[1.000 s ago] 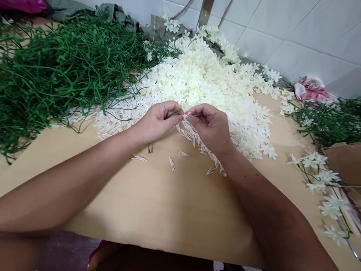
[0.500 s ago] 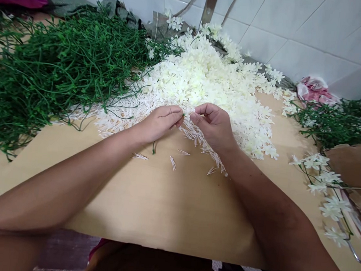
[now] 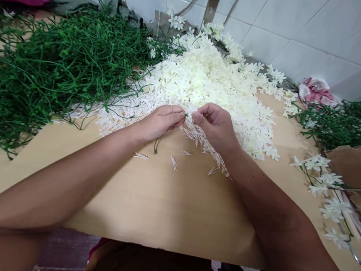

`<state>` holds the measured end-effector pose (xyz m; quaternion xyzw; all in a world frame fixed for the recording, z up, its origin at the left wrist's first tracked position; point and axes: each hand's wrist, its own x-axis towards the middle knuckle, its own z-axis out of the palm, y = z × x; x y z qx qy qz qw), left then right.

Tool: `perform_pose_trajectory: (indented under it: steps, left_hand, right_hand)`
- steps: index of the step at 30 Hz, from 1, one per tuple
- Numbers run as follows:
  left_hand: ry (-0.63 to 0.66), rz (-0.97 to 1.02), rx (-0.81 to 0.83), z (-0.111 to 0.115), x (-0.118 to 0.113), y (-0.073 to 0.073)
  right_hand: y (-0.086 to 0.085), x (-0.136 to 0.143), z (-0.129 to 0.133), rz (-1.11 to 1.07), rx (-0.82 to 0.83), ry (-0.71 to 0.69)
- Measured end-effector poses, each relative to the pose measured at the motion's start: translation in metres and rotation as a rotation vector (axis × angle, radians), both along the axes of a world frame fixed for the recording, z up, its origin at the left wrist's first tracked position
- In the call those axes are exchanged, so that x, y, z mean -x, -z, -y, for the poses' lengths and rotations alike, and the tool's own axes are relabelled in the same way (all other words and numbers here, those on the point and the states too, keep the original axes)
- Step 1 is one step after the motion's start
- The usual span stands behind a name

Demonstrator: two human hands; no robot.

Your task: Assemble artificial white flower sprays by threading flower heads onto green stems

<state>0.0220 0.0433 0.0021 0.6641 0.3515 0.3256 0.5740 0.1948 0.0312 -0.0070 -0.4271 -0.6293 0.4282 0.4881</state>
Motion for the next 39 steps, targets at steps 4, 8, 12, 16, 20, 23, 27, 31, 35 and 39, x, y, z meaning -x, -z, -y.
perform_pose_trajectory:
  steps: [4, 8, 12, 16, 20, 23, 27, 31, 35, 39]
  left_hand:
    - [0.015, 0.007, -0.002, 0.0, 0.0, 0.0]
    - [0.059, -0.004, -0.045, -0.001, 0.001, 0.002]
    - [0.051, -0.043, -0.079, -0.002, 0.002, 0.004]
    - [0.031, -0.101, -0.085, -0.002, 0.002, 0.005]
    - [0.021, -0.115, -0.104, -0.001, 0.002, 0.009]
    - [0.026, -0.1, -0.096, 0.0, 0.001, 0.013]
    - [0.068, -0.052, -0.053, 0.001, 0.001, 0.015]
    - [0.095, -0.034, -0.008, 0.001, 0.002, 0.015]
    - [0.118, -0.03, -0.018, 0.0, 0.001, 0.018]
    - [0.135, -0.051, -0.049, -0.001, 0.002, 0.02]
  right_hand:
    - [0.0, -0.001, -0.001, -0.048, 0.046, -0.01]
    - [0.001, 0.001, 0.0, -0.056, 0.059, -0.017]
    - [0.002, 0.003, 0.0, -0.056, 0.058, -0.005]
    - [0.003, 0.002, 0.001, -0.032, 0.066, -0.017]
    - [0.003, 0.004, 0.002, -0.021, 0.09, -0.026]
    - [0.004, 0.006, 0.004, -0.029, 0.127, -0.032]
    - [0.011, 0.006, 0.003, -0.05, 0.179, -0.037]
    - [0.02, 0.003, -0.001, -0.108, 0.227, -0.059]
    - [0.021, 0.001, -0.003, -0.14, 0.27, -0.09]
    - [0.019, 0.002, -0.002, -0.128, 0.297, -0.128]
